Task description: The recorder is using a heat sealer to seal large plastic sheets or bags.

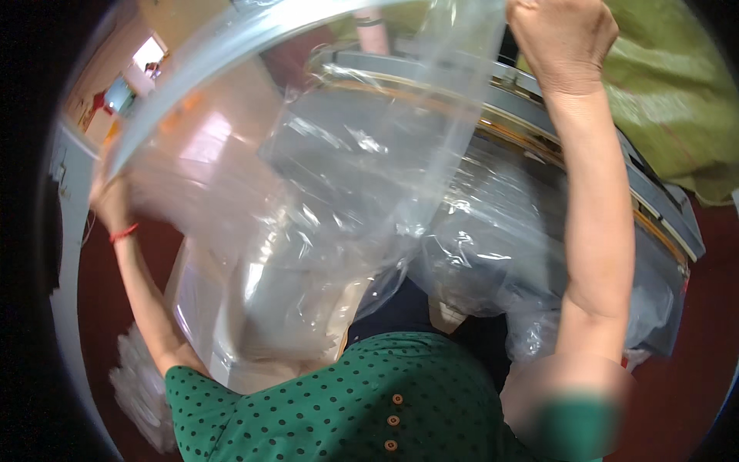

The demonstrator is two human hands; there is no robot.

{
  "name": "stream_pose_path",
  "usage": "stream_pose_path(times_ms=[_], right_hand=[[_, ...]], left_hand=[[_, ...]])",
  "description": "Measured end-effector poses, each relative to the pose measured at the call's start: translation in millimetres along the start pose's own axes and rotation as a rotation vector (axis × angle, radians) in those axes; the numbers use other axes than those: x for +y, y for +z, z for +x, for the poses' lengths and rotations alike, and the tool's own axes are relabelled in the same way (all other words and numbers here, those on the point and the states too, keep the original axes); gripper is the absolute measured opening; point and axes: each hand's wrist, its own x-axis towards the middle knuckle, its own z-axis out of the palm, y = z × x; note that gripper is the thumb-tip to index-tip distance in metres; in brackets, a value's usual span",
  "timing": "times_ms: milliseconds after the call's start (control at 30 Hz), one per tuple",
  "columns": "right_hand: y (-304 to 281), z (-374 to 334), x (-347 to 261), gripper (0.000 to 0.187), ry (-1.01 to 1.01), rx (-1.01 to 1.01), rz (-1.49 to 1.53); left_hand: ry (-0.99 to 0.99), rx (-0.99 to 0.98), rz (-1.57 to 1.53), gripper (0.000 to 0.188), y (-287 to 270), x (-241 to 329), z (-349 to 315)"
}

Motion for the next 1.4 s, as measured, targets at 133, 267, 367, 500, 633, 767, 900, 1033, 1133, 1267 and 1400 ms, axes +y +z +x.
stream_pose_path(times_ms=[133,267,367,500,633,767,900,1033,1133,1267,1400], right_hand=[[-11,-37,23,0.014,-0.247,-0.164,0.102],[-29,-137,43,0.017,-0.123,-0.819,0.153],[-55,-181,71,0.028,0.041,-1.013,0.338],[-91,-182,92,0.040,0.303,-0.990,0.632],[-134,-176,109,0.045,0.623,-1.045,0.866],[-183,-178,112,0.041,0.800,-0.916,1.006],[-230,-197,112,0.038,0.842,-0.874,1.005],[-274,-212,116,0.034,0.795,-0.942,0.903],[-298,-228,124,0.028,0.796,-0.960,0.887],[-312,-234,147,0.029,0.985,-1.026,0.718],[-273,-216,173,0.042,1.190,-0.390,0.551]], left_hand=[[0.254,0.501,-0.174,0.035,-61,2,-38],[0.454,-0.890,0.210,0.030,-33,-26,-212],[0.002,-2.364,-0.222,0.032,-50,10,-334],[0.163,-2.241,-0.265,0.034,7,58,-281],[0.247,-1.675,-0.458,0.029,87,173,-177],[0.664,-1.020,-0.727,0.054,164,305,-158],[0.781,-0.894,-0.883,0.075,247,405,-194],[0.514,-1.394,-1.258,0.072,276,483,-235],[0.386,-1.656,-1.421,0.046,289,515,-267],[0.118,-1.772,-1.560,0.012,264,538,-276],[0.156,-1.558,-1.429,0.011,229,543,-264]])
